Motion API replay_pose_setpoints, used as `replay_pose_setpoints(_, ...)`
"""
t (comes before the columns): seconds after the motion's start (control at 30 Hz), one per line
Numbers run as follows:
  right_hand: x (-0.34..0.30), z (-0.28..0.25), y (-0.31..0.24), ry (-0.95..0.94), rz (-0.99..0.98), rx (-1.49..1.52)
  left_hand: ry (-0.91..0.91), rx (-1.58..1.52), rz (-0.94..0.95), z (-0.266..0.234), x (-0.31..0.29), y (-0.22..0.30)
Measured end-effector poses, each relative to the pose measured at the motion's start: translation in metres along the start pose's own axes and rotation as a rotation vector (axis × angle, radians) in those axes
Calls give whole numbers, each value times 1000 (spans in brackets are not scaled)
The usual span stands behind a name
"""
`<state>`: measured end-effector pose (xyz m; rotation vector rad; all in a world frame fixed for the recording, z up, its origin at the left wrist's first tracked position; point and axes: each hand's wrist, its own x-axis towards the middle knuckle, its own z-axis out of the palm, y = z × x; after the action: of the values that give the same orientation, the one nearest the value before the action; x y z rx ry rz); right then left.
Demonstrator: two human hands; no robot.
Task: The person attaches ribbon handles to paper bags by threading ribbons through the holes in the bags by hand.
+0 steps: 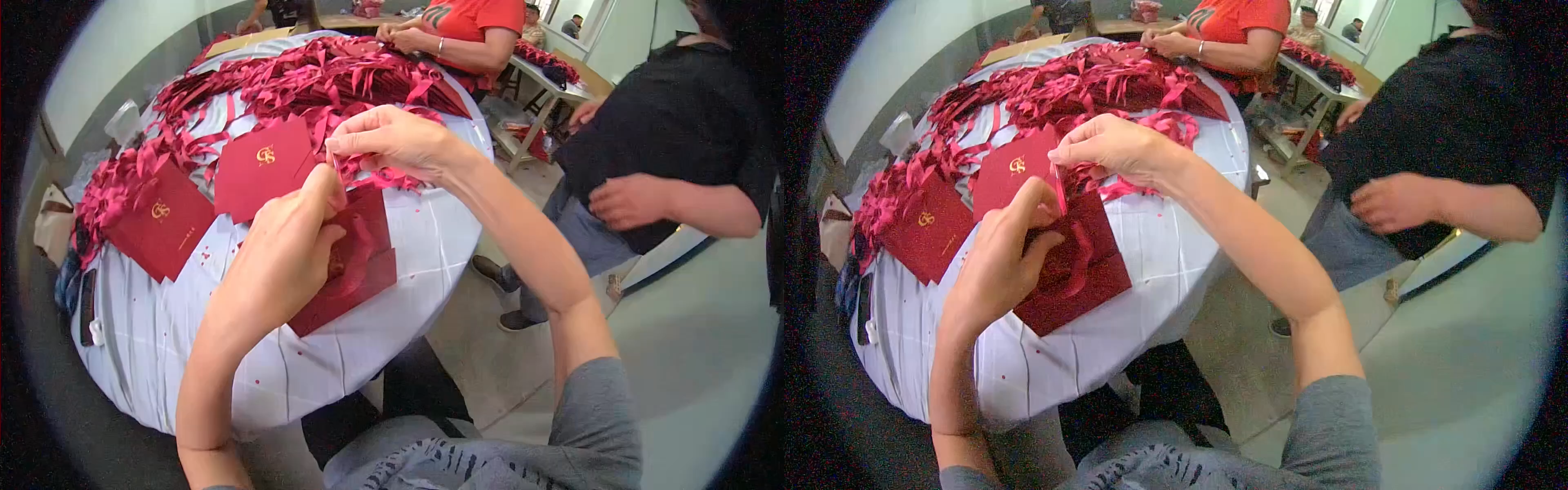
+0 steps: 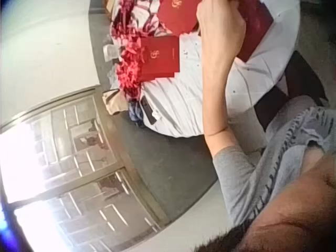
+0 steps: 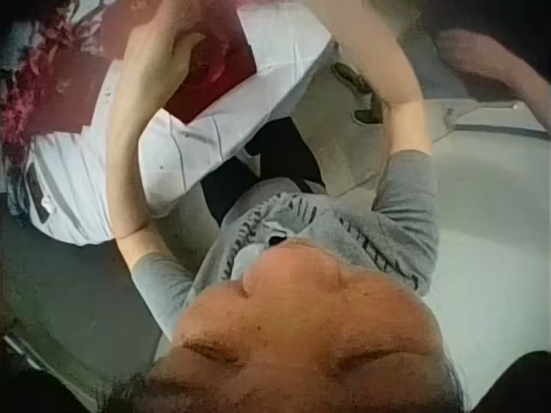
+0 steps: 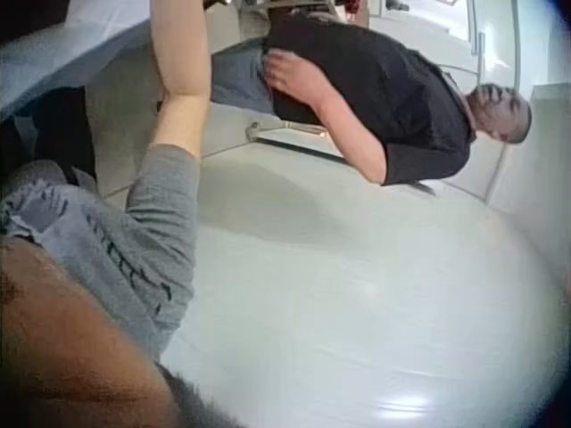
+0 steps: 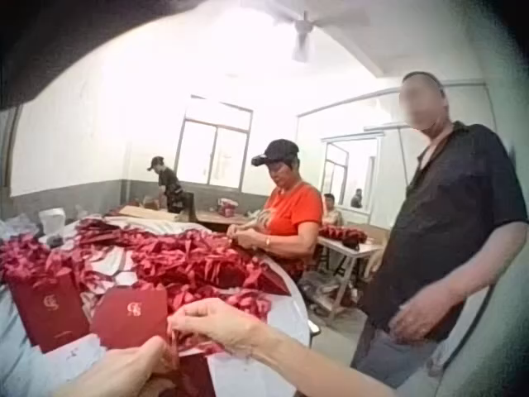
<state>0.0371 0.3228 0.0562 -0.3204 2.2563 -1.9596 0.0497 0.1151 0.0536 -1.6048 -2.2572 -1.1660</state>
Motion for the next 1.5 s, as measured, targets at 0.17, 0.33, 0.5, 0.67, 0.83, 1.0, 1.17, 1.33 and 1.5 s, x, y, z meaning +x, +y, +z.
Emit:
replay_pose_setpoints(0.17,6,-14,4,350,-135,375,-49,-34,-15,-4,-1,7)
replay_pose_setpoints(0.33,-2,-18,41,-103,-131,760,-85,-105,-14,-2,-2,6)
replay_pose_setpoints(0.5,-36,17,40,-140,-76,536,-80,-68,-11,-4,-5,2)
replay_pose_setpoints(0.67,-50,30,24,-10,-203,158,-134,-60,-91,-9,0,13)
replay_pose_setpoints(0.83,-54,46,27,323,-290,-118,77,-96,-77,-22,2,11)
replay_pose_setpoints(1.0,-58,56,26,463,-413,-229,17,514,-207,-58,-3,-11)
replay_pose_setpoints(1.17,-59,70,26,525,-427,-135,-424,283,-408,-66,-1,-13)
replay_pose_setpoints(1.33,-52,76,34,634,-495,-220,-339,-115,-204,-46,3,-34)
replay_pose_setpoints(1.5,-43,84,42,759,-532,-293,-45,82,-208,-26,5,-23)
